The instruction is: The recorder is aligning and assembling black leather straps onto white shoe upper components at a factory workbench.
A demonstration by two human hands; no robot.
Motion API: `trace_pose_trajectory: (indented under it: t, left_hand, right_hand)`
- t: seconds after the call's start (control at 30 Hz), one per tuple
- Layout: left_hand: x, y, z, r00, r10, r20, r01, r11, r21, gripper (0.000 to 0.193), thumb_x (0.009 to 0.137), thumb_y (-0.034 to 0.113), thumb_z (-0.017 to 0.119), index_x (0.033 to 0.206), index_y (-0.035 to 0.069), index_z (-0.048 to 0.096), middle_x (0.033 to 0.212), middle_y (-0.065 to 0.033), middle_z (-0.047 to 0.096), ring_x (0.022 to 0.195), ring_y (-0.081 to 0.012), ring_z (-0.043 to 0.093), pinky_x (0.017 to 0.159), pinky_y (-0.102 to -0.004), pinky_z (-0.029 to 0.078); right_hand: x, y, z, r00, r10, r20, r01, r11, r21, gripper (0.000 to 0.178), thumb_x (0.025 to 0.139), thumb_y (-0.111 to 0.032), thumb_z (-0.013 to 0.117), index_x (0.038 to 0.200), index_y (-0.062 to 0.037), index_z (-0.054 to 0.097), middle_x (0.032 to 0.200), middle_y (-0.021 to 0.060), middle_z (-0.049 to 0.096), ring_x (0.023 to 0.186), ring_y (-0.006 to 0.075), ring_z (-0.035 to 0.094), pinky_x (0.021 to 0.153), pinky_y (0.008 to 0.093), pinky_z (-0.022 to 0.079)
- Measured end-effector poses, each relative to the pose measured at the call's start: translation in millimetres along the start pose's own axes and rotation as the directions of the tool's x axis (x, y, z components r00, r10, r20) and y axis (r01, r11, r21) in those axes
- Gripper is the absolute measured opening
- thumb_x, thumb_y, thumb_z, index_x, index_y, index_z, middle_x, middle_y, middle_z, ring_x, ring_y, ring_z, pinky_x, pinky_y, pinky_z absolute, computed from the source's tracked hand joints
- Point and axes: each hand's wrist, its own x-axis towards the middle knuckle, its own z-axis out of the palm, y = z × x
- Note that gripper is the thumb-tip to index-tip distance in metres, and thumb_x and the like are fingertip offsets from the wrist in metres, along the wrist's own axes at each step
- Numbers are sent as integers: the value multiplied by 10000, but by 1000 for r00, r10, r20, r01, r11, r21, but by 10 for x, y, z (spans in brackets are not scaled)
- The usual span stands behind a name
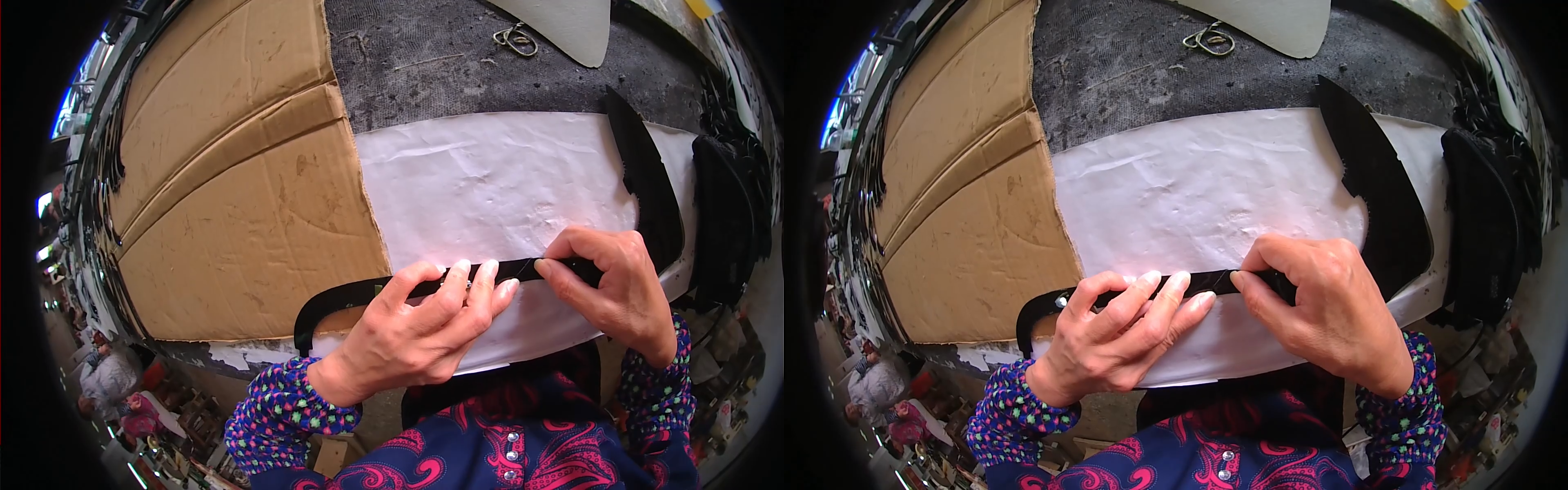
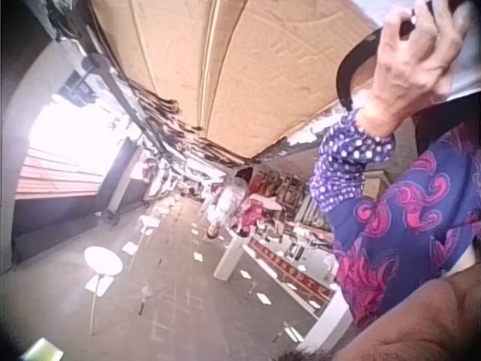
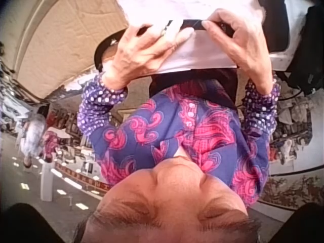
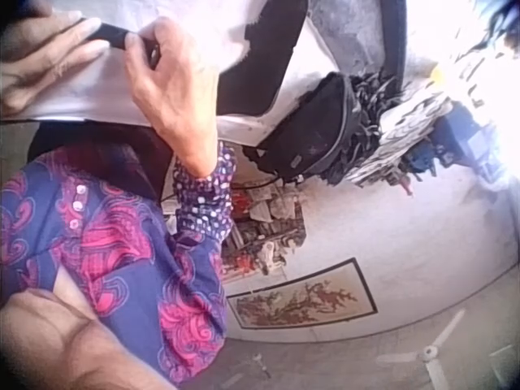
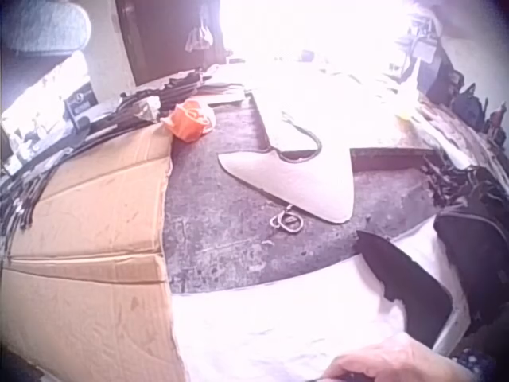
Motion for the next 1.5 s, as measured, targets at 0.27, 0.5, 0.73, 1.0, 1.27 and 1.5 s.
trace_pose_trajectory:
  t: [0.27,0.5,0.73,1.0,1.27,1.5]
  left_hand:
    - [7,33,-15,999,-26,29,26,1000,1,350,858,178,666,1205,156,705,1135,23,627,1040,-128,560,813,-312,465]
    - [-44,30,26,999,-34,-3,34,996,-83,388,852,168,642,1237,146,681,1189,-3,594,1050,-132,570,868,-325,450]
    - [-49,3,65,999,0,-49,-2,1000,-28,384,843,197,620,1220,147,669,1156,8,609,1000,-125,568,855,-310,438]
    - [-43,-61,178,985,5,-173,-12,999,-37,252,892,213,606,1110,123,694,1039,24,603,977,-134,559,830,-318,437]
    - [-23,-41,431,927,-40,-373,-6,993,-120,127,768,196,607,725,131,707,921,24,590,916,-166,522,798,-319,425]
    - [-34,84,601,881,-91,-464,65,995,-71,158,796,215,608,692,116,675,828,13,588,878,-194,536,768,-344,420]
  right_hand:
    - [-64,-76,24,996,-68,-61,44,939,-340,155,841,-145,683,806,-23,595,746,137,649,630,338,634,546,411,478]
    - [-228,-168,208,959,-203,-200,25,760,-649,184,853,-214,707,852,-53,618,781,100,593,683,308,612,611,390,482]
    - [-257,-256,309,942,-244,-231,-106,438,-893,337,887,-390,655,841,-58,620,801,89,646,732,256,664,619,374,520]
    - [48,-333,279,860,-399,-317,-78,512,-856,260,978,-247,534,1010,1,609,959,147,675,926,298,621,816,427,495]
    - [1008,620,592,634,-650,-420,199,661,-723,391,932,-22,414,1307,16,515,1310,198,564,1226,350,522,1060,424,392]
    - [958,528,642,627,-681,-377,188,603,-775,386,938,-11,430,1318,11,499,1279,185,580,1190,329,545,1029,409,410]
